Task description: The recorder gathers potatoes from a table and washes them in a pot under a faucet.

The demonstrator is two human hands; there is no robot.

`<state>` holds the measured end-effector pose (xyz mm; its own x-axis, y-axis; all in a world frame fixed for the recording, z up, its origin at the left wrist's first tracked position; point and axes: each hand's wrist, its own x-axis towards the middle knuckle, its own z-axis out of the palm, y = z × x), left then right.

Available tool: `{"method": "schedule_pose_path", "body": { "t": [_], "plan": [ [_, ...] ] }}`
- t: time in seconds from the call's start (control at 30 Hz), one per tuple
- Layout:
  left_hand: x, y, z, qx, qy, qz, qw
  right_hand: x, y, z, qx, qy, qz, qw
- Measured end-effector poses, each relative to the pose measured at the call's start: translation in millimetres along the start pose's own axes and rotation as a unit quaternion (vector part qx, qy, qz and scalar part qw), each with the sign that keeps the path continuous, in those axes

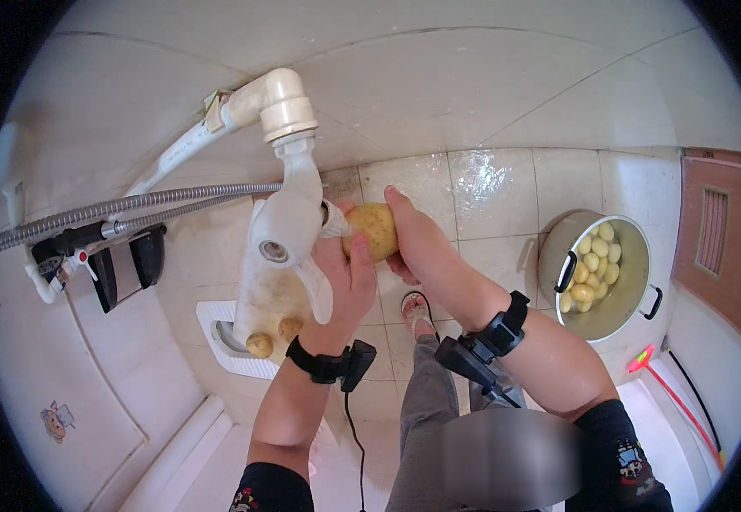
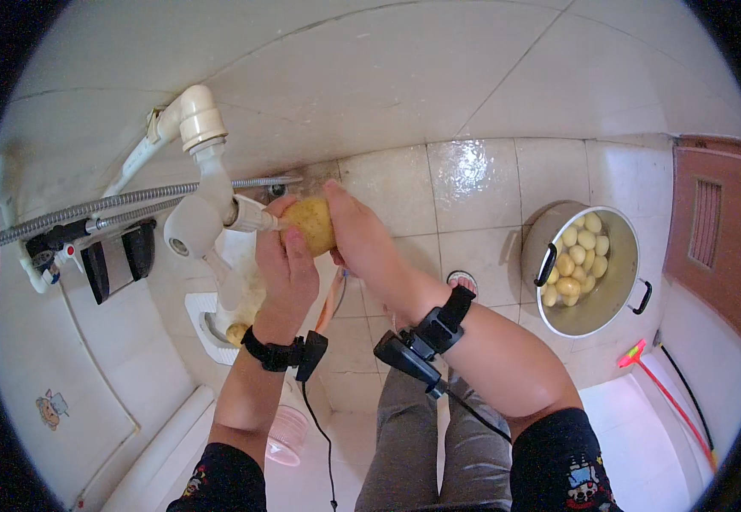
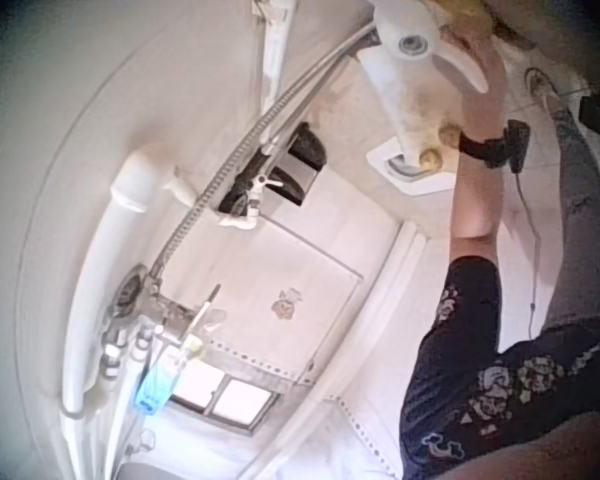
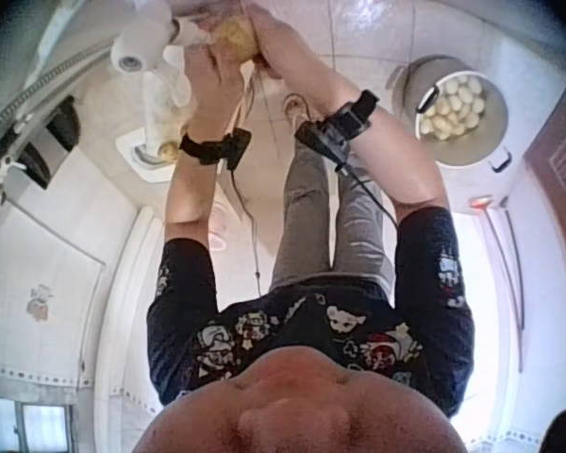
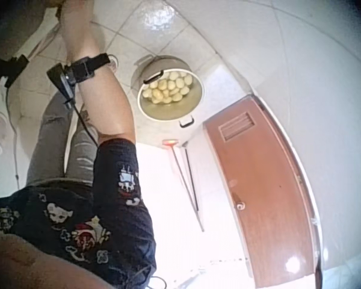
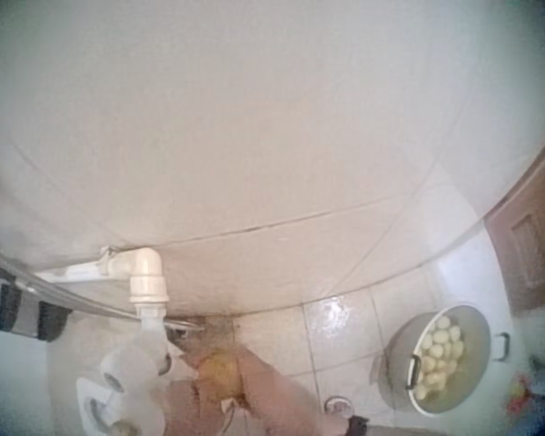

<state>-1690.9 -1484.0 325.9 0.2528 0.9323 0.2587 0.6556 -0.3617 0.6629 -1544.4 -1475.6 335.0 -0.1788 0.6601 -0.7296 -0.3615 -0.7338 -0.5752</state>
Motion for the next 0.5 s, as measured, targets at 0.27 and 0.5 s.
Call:
{"method": "schedule_pose_path", "body": {
  "t": [0.27,0.5],
  "plan": [
    [-10.4,-77.4,-2.2,0.094,0.042,0.069,0.992,8.8,25.9,11.4,-0.166,0.092,-0.297,0.936],
    [6.2,15.0,-4.8,-0.345,0.004,-0.312,0.885,-1.8,12.8,-4.7,-0.227,-0.032,-0.397,0.889]
  ]
}}
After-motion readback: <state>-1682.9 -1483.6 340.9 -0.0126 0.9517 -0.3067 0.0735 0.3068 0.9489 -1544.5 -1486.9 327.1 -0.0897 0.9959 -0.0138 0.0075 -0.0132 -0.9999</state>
